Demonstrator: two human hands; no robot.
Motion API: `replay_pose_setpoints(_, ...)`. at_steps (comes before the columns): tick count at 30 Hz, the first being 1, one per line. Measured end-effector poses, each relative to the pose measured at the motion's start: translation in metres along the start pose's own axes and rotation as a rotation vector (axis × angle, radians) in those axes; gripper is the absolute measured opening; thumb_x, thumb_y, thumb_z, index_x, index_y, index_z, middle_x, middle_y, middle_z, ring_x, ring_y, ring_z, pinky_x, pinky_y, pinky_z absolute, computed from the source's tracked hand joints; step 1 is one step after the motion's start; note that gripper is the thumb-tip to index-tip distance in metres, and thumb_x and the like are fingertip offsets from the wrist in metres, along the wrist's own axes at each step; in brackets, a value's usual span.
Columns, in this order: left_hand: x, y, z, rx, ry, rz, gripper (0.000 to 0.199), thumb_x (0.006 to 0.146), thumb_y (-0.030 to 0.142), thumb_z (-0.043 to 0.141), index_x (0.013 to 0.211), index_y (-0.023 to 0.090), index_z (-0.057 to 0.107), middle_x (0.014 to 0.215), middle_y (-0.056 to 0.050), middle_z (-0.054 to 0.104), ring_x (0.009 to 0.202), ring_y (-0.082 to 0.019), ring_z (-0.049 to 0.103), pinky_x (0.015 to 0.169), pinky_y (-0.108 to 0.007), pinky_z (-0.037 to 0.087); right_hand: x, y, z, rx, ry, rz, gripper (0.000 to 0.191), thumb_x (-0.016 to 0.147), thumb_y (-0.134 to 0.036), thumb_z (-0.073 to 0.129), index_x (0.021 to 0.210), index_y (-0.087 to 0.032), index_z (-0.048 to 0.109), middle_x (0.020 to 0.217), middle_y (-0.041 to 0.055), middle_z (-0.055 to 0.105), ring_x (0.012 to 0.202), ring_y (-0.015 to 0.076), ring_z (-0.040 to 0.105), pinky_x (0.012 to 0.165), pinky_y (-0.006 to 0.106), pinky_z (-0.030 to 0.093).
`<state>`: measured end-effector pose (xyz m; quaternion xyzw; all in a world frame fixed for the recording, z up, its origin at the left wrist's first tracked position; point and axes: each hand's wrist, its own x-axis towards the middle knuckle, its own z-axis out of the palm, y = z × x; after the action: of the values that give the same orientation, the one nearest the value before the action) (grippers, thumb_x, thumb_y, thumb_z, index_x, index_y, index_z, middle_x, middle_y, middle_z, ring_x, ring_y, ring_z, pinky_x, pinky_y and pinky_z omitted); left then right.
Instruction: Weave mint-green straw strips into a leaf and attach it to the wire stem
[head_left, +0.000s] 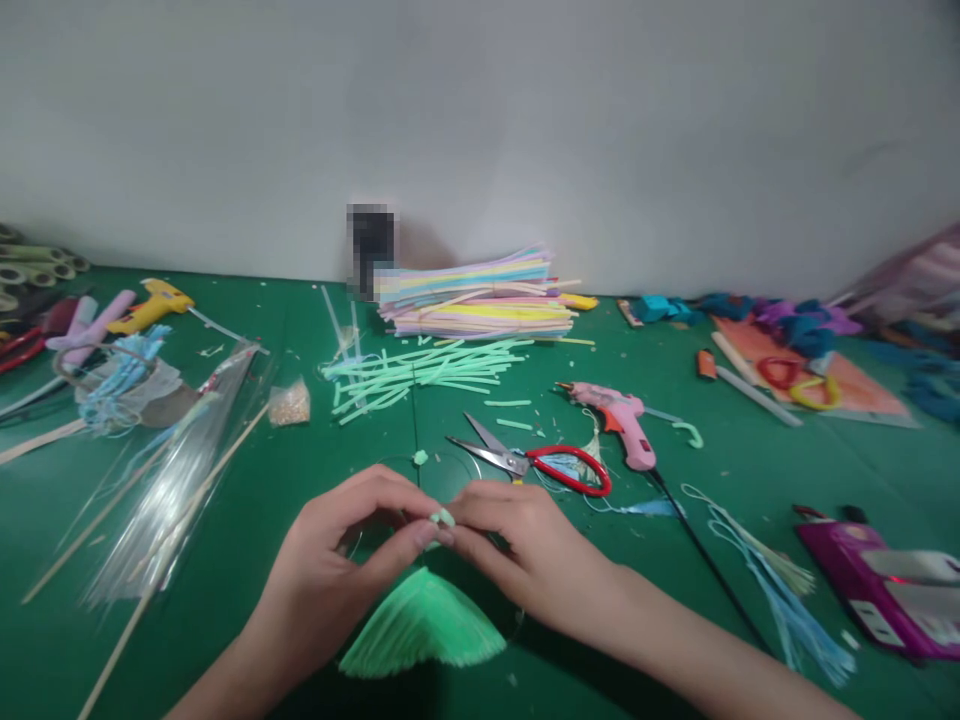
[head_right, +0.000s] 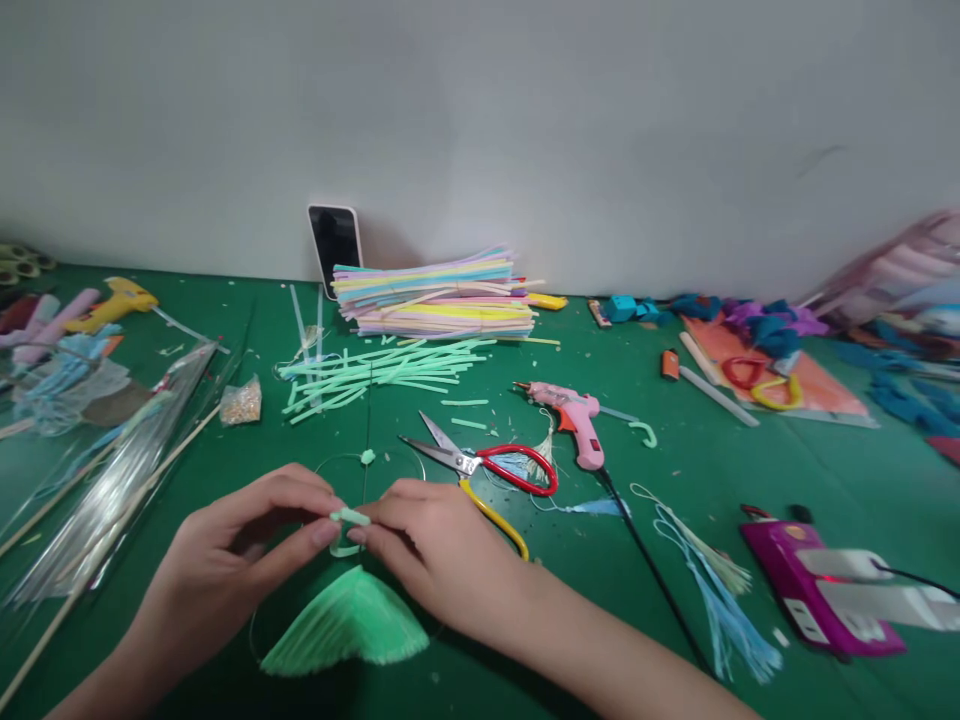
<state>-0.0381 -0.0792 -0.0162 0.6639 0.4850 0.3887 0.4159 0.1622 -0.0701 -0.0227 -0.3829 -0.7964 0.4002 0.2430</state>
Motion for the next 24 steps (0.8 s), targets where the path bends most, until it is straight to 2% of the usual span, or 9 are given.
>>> replay_pose_setpoints(7,0.002,0.004,0.001,0.086,-0.058,0.055,0.02,0.082,0.019,0.068,0.098,0.028,0.077,0.08,0.0,0.072,0.074,-0.013,0.068,0.068,-0.019,0.054,0.001,0.0,0.002,-0.061,0.0,-0.024,0.027,0.099,-0.029,0.049,0.089,-0.017,0.072,0.08,0.0033,0.065,0.071,0.0119,0.059,0.065,0.021,0.042)
replay_pose_setpoints(11,0.002,0.006,0.002,0.086,-0.067,0.081,0.019,0.082,0.019,0.068,0.096,0.027,0.078,0.081,-0.002,0.073,0.073,-0.015,0.068,0.066,-0.021,0.054,0.0,0.001,0.003,-0.051,-0.025,-0.003,0.027,0.097,-0.028,0.051,0.086,-0.016,0.072,0.078,0.0031,0.064,0.069,0.0117,0.058,0.062,0.021,0.041)
replay_pose_setpoints(15,-0.001,0.01,0.002,0.037,-0.105,0.099,0.018,0.082,0.017,0.067,0.093,0.027,0.078,0.079,-0.002,0.072,0.072,-0.015,0.068,0.064,-0.022,0.054,-0.001,0.001,0.002,-0.006,-0.065,0.021,0.027,0.098,-0.025,0.049,0.088,-0.015,0.072,0.084,0.0055,0.068,0.075,0.0136,0.062,0.068,0.023,0.044)
replay_pose_setpoints(24,-0.003,0.008,0.004,0.017,-0.059,0.106,0.018,0.081,0.015,0.068,0.091,0.026,0.078,0.079,-0.003,0.071,0.073,-0.015,0.068,0.065,-0.023,0.055,-0.002,-0.002,0.003,0.0,-0.062,0.017,0.029,0.098,-0.029,0.05,0.087,-0.014,0.072,0.08,0.0052,0.067,0.073,0.013,0.06,0.065,0.022,0.042)
